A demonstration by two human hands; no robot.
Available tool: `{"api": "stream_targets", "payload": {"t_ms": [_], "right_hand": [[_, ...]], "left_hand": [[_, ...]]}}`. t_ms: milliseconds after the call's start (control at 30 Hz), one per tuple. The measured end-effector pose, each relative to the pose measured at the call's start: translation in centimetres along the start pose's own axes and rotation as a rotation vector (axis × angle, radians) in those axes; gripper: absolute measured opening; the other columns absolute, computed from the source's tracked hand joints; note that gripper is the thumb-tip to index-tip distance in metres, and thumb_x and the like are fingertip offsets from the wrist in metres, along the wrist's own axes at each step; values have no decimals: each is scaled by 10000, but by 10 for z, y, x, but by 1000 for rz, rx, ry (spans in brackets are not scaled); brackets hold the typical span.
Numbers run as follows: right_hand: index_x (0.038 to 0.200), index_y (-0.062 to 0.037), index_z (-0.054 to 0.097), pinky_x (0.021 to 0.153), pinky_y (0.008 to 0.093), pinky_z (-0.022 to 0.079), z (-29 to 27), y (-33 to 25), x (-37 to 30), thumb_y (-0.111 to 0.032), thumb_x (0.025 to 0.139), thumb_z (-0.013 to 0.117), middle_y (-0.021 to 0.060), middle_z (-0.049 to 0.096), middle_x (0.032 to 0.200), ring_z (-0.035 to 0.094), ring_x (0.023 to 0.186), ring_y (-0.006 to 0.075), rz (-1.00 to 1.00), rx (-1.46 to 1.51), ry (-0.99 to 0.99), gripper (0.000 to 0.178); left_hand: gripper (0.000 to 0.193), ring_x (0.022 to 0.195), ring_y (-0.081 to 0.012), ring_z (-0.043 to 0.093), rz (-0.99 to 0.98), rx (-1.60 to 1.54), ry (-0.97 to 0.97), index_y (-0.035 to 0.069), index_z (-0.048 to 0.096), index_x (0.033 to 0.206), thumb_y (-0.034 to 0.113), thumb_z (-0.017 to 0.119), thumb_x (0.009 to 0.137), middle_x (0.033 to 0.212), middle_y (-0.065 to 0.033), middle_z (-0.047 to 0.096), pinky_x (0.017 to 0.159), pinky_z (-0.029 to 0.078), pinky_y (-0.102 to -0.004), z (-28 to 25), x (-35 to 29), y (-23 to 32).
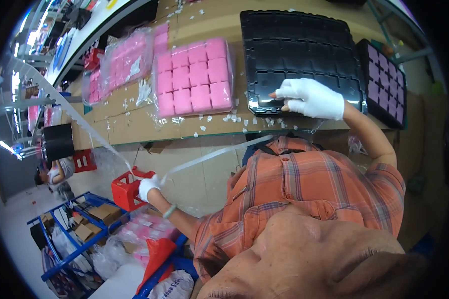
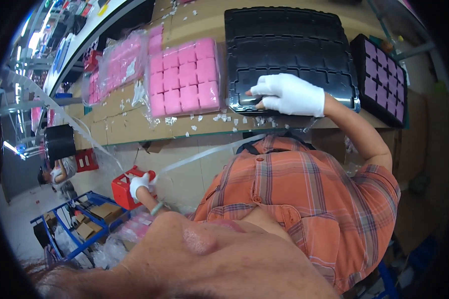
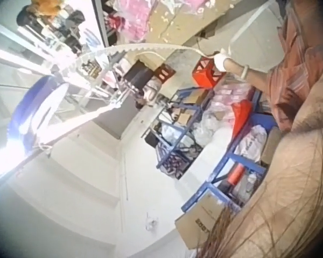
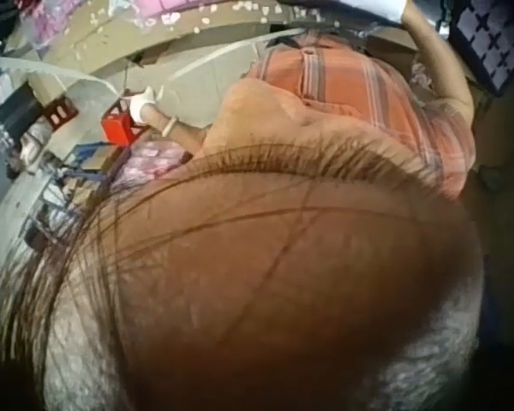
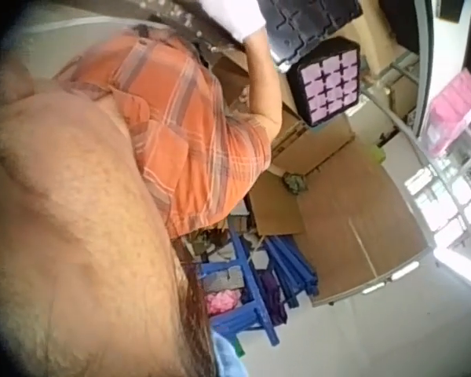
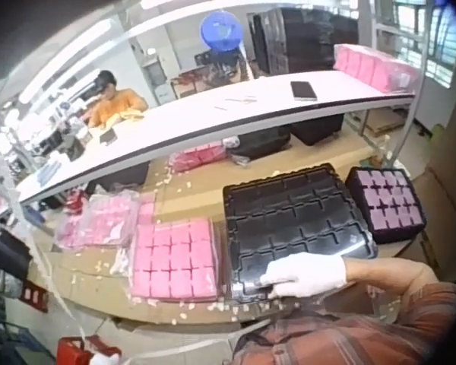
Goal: The person assembles pink grid spacers and white plastic pins into black rectangular trays by hand.
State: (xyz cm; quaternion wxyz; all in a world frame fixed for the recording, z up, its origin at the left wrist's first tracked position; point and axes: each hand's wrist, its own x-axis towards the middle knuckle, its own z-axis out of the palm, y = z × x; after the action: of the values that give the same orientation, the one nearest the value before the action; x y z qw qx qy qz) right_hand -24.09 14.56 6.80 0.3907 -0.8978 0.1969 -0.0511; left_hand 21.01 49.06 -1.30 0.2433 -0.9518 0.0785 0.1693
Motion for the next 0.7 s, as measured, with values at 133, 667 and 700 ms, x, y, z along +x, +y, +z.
{"api": "stream_targets", "payload": {"t_ms": [133,667,700], "right_hand": [[1131,-32,678,821,314,490,1,-13,24,-163,914,607,110,656,954,644,884,219,55,300,25,263],[1041,-26,683,723,250,519,37,9,160,-113,935,565,28,677,899,622,785,90,339,519,255,181],[1028,-28,682,705,246,522,39,22,174,-129,940,562,17,670,867,619,756,82,384,457,288,180]], "left_hand": [[303,761,-360,638,1333,-608,-70,54,683,828,316,550,901,827,-184,660,704,499,-433,-27,-92,118],[241,883,-304,682,1189,-705,422,42,720,910,245,697,781,908,-156,697,772,549,-416,-52,45,482],[192,802,-275,694,1253,-858,317,20,717,877,185,705,779,845,-135,706,734,554,-392,-54,49,478]]}}
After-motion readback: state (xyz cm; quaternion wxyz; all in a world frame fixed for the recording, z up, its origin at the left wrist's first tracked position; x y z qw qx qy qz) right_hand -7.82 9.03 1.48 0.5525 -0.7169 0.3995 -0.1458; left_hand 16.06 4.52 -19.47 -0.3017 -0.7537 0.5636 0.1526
